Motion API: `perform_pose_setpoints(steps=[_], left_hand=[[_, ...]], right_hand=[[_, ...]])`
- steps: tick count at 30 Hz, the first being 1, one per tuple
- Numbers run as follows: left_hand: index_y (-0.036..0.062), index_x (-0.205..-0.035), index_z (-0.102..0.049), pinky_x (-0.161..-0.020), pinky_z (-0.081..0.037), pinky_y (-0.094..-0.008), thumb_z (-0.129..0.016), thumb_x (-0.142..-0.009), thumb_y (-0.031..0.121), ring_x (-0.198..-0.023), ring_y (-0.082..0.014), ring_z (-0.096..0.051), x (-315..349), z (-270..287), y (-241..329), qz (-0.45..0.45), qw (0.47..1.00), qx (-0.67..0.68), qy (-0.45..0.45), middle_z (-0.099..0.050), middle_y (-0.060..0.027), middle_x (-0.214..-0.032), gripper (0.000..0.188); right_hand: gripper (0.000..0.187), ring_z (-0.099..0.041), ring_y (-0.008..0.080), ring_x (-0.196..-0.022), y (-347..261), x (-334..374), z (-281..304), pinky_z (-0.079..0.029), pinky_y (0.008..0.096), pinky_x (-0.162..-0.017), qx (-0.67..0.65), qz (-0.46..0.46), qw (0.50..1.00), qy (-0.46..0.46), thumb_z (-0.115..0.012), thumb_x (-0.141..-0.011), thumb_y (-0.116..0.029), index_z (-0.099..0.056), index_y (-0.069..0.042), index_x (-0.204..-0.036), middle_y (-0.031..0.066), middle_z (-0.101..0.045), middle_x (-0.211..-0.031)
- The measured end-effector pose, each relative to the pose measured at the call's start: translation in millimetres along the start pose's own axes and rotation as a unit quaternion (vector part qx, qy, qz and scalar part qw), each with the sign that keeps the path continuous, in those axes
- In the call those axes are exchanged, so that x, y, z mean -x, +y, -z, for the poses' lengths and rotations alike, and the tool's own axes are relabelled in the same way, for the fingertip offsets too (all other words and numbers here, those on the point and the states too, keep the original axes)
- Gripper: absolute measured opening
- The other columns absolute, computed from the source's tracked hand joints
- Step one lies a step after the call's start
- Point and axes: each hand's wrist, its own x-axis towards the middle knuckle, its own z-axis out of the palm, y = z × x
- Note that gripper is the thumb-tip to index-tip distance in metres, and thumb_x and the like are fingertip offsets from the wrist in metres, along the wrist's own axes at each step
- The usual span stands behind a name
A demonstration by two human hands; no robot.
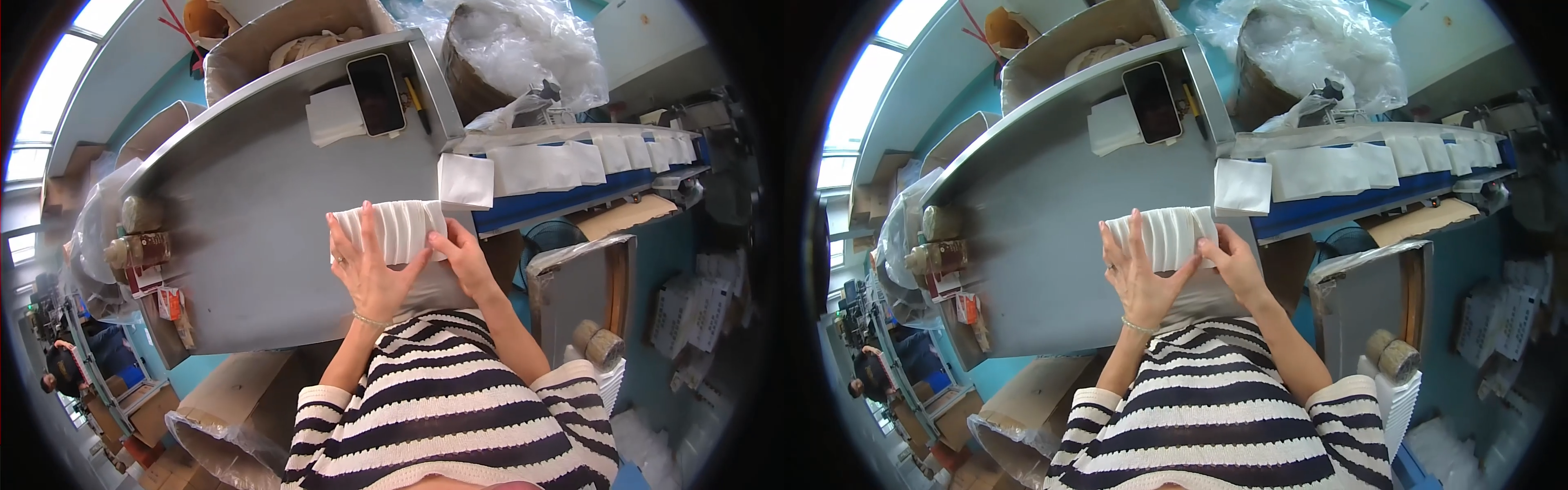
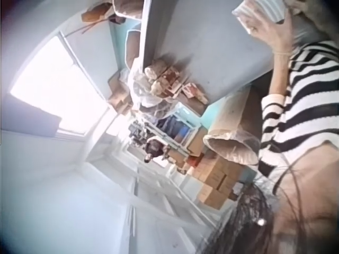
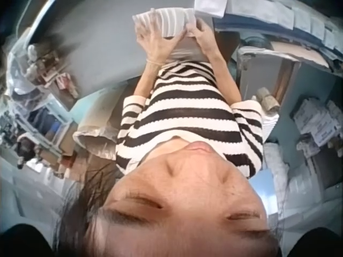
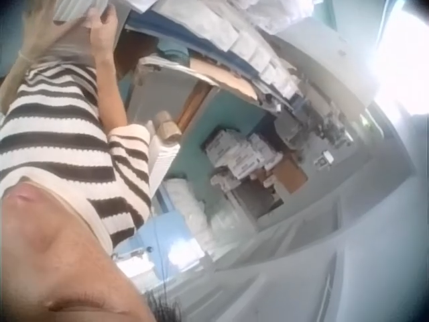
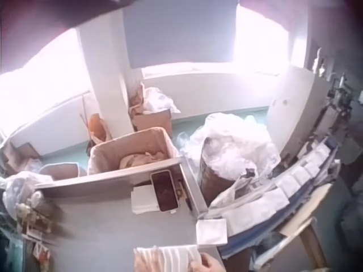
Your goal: Folding and stacking white pleated paper filters onto a conveyor belt and workbench.
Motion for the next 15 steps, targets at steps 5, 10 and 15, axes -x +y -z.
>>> perform_pose_setpoints(steps=[5,10,15], left_hand=[[0.0234,-0.148,-0.031,-0.099,-0.034,-0.0576,-0.082,-0.065,0.043,-0.133,-0.0473,-0.03,-2.4,14.6,-21.6,0.003,1.0,0.025,0.005,-0.016,-0.0288,-0.15,0.099],[0.0203,-0.147,-0.033,-0.103,-0.03,-0.0565,-0.081,-0.066,0.041,-0.136,-0.0458,-0.027,2.5,19.2,-37.4,0.073,0.996,0.021,0.054,-0.017,-0.03,-0.149,0.097],[0.0162,-0.146,-0.035,-0.105,-0.03,-0.055,-0.082,-0.065,0.045,-0.134,-0.0475,-0.028,1.7,21.3,-39.9,0.059,0.996,0.023,0.055,-0.02,-0.0327,-0.147,0.099]], right_hand=[[0.024,-0.059,0.0095,-0.088,-3.5,2.5,-4.3,-0.047,0.0236,-0.078,0.046,0.16,0.985,0.034,-0.061,-0.09,-0.011,-0.057,0.003,-0.109,0.0058,-0.064,-0.098],[0.026,-0.062,0.0121,-0.087,29.3,-11.4,5.0,-0.053,0.0278,-0.074,0.072,0.025,0.995,0.061,-0.061,-0.093,-0.015,-0.061,0.002,-0.112,0.006,-0.066,-0.099],[0.034,-0.066,0.0222,-0.092,4.2,-26.7,27.3,-0.054,0.0309,-0.081,-0.199,0.102,0.971,0.089,-0.055,-0.098,-0.027,-0.057,0.004,-0.112,0.0135,-0.066,-0.105]])
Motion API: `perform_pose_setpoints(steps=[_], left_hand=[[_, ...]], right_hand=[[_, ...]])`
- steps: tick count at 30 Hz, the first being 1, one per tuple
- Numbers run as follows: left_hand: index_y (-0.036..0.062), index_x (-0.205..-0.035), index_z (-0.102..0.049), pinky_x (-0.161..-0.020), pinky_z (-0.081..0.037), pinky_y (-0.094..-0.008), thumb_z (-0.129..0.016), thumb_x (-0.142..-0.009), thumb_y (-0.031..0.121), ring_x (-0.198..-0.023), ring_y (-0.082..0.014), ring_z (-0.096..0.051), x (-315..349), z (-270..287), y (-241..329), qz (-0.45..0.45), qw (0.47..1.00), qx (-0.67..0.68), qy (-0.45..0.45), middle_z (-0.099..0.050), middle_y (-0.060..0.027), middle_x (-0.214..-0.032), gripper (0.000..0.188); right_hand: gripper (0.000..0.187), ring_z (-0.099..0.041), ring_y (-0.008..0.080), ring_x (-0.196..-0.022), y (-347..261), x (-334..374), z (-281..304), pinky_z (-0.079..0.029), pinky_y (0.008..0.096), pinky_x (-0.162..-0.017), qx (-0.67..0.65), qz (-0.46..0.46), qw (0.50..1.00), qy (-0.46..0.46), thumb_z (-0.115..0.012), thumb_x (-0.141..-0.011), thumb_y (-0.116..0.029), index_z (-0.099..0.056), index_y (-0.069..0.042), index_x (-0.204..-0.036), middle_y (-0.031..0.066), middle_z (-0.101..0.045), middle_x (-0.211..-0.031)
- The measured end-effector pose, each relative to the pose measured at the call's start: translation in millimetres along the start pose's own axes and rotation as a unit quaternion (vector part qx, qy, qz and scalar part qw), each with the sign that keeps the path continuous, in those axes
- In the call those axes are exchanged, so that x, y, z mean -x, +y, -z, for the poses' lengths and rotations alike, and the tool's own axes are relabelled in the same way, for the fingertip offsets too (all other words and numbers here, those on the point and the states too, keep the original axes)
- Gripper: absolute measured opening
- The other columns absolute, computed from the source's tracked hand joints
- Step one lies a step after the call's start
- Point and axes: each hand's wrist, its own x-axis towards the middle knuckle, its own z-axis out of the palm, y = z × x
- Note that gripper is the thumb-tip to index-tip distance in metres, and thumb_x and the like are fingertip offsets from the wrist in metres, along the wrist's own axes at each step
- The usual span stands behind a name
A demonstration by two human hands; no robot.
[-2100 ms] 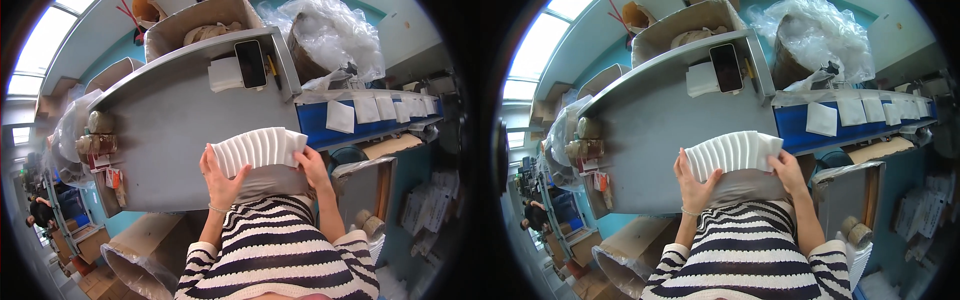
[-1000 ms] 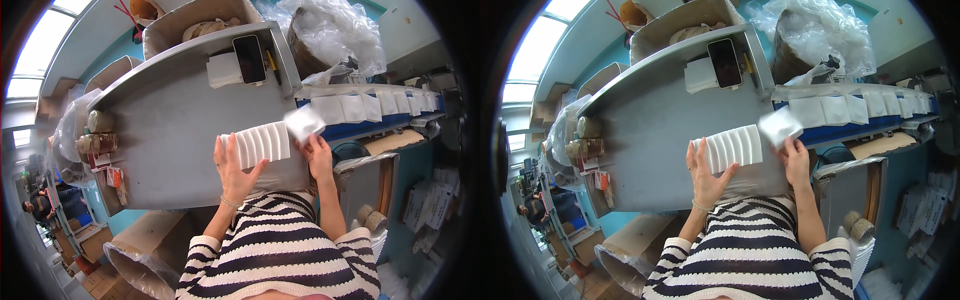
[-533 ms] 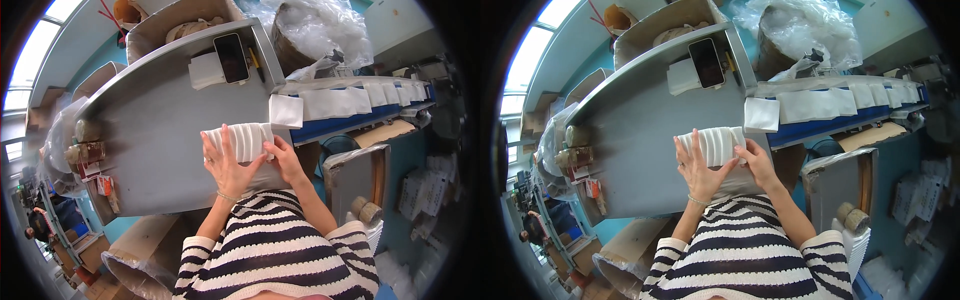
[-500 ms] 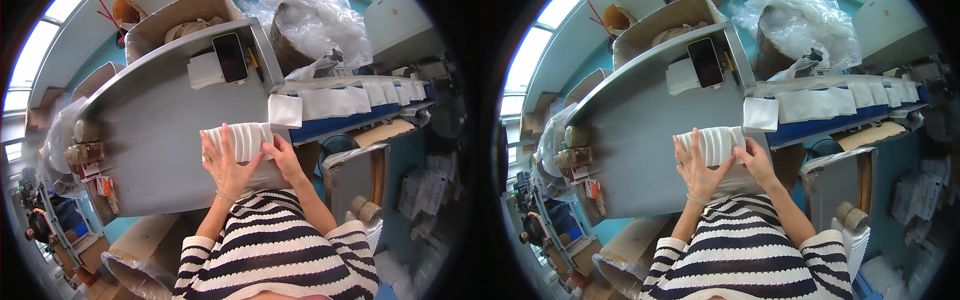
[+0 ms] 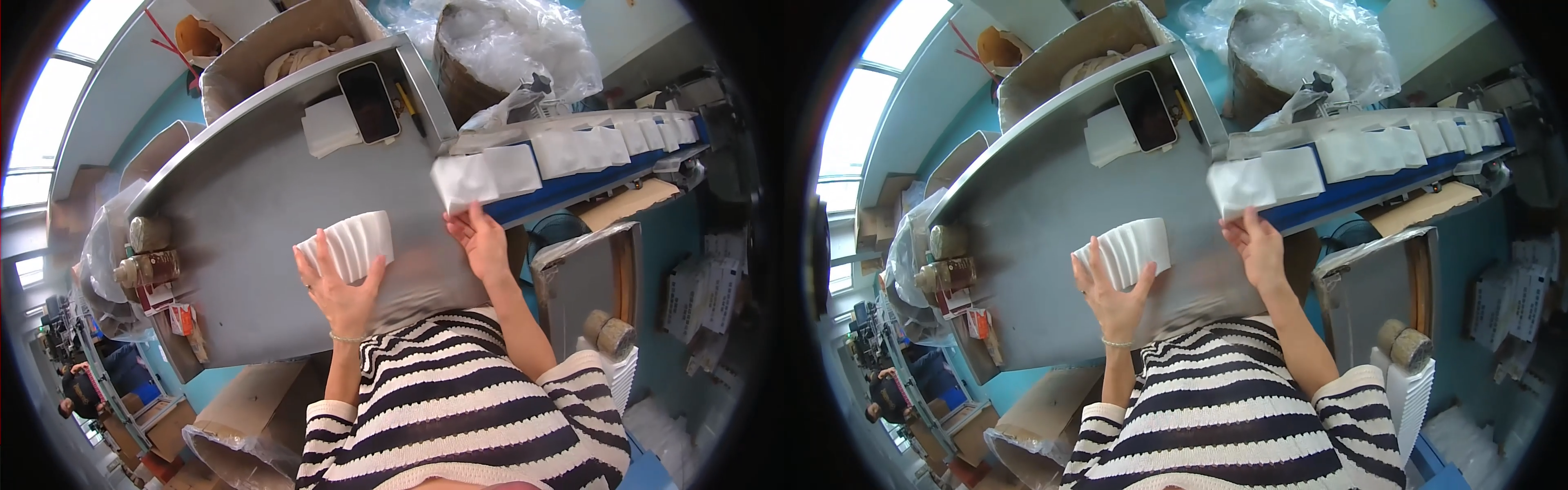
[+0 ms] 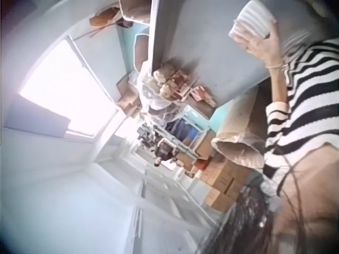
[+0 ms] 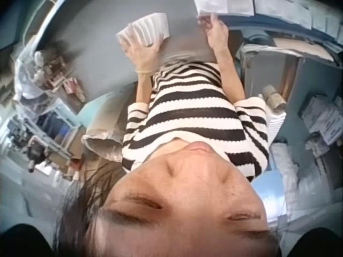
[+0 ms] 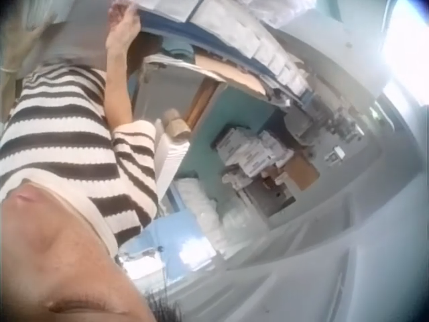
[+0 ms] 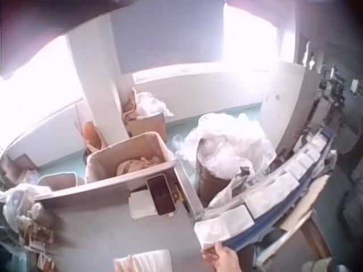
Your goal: Folding and stacking white pleated paper filters onto a conveyor belt and workbench.
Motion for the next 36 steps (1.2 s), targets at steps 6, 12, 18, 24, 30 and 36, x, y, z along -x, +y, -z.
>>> perform_pose_setpoints(steps=[6,12,18,24,30,36], left_hand=[[0.0104,-0.137,-0.048,-0.106,-0.033,-0.0491,-0.079,-0.075,0.035,-0.133,-0.0436,-0.032,10.3,-27.3,26.8,-0.102,0.986,0.124,-0.054,-0.029,-0.0315,-0.143,0.073],[0.0141,-0.144,-0.036,-0.106,-0.03,-0.051,-0.083,-0.068,0.041,-0.137,-0.0456,-0.023,11.5,-28.0,48.4,-0.057,0.996,0.032,-0.066,-0.021,-0.033,-0.146,0.094],[0.0153,-0.138,-0.046,-0.102,-0.034,-0.052,-0.08,-0.073,0.033,-0.133,-0.0438,-0.03,9.7,-34.8,36.9,-0.094,0.988,0.12,-0.039,-0.022,-0.0303,-0.147,0.075],[0.0193,-0.141,-0.042,-0.102,-0.033,-0.0533,-0.078,-0.075,0.031,-0.133,-0.0446,-0.03,15.2,-36.4,47.8,-0.097,0.984,0.133,-0.066,-0.02,-0.0323,-0.147,0.076],[0.015,-0.134,-0.046,-0.104,-0.034,-0.0502,-0.079,-0.071,0.025,-0.135,-0.0438,-0.03,3.0,-25.6,27.8,-0.071,0.991,0.106,-0.033,-0.023,-0.032,-0.146,0.072],[0.0083,-0.132,-0.048,-0.107,-0.032,-0.0483,-0.074,-0.073,0.017,-0.134,-0.0443,-0.032,-3.0,-8.2,-3.6,-0.027,0.996,0.08,0.016,-0.033,-0.0307,-0.142,0.065]], right_hand=[[0.043,-0.056,0.009,-0.086,-1.4,41.3,-32.3,-0.047,0.0252,-0.078,0.5,0.208,0.836,-0.09,-0.066,-0.092,-0.032,-0.056,0.002,-0.116,0.0053,-0.062,-0.098],[0.031,-0.057,0.007,-0.083,-12.7,38.6,-17.7,-0.045,0.0193,-0.067,0.217,-0.086,0.969,-0.079,-0.066,-0.089,-0.022,-0.06,-0.004,-0.114,0.002,-0.064,-0.099],[0.026,-0.062,0.012,-0.083,-23.4,14.7,15.2,-0.05,0.0251,-0.073,0.119,0.001,0.992,0.033,-0.059,-0.095,-0.021,-0.059,-0.002,-0.113,0.0049,-0.064,-0.099],[0.039,-0.056,0.008,-0.083,-1.2,35.5,-24.3,-0.046,0.0249,-0.07,0.375,0.097,0.915,-0.111,-0.063,-0.093,-0.032,-0.057,0.001,-0.114,0.0058,-0.064,-0.097],[0.03,-0.056,0.006,-0.08,-9.6,35.7,-12.6,-0.046,0.0221,-0.069,0.276,-0.094,0.942,-0.164,-0.06,-0.093,-0.018,-0.058,-0.002,-0.118,0.0013,-0.064,-0.096],[0.024,-0.064,0.0132,-0.083,14.7,12.1,1.0,-0.053,0.0269,-0.072,0.146,-0.023,0.989,-0.032,-0.06,-0.091,-0.013,-0.061,0.0,-0.11,0.0062,-0.067,-0.099]])
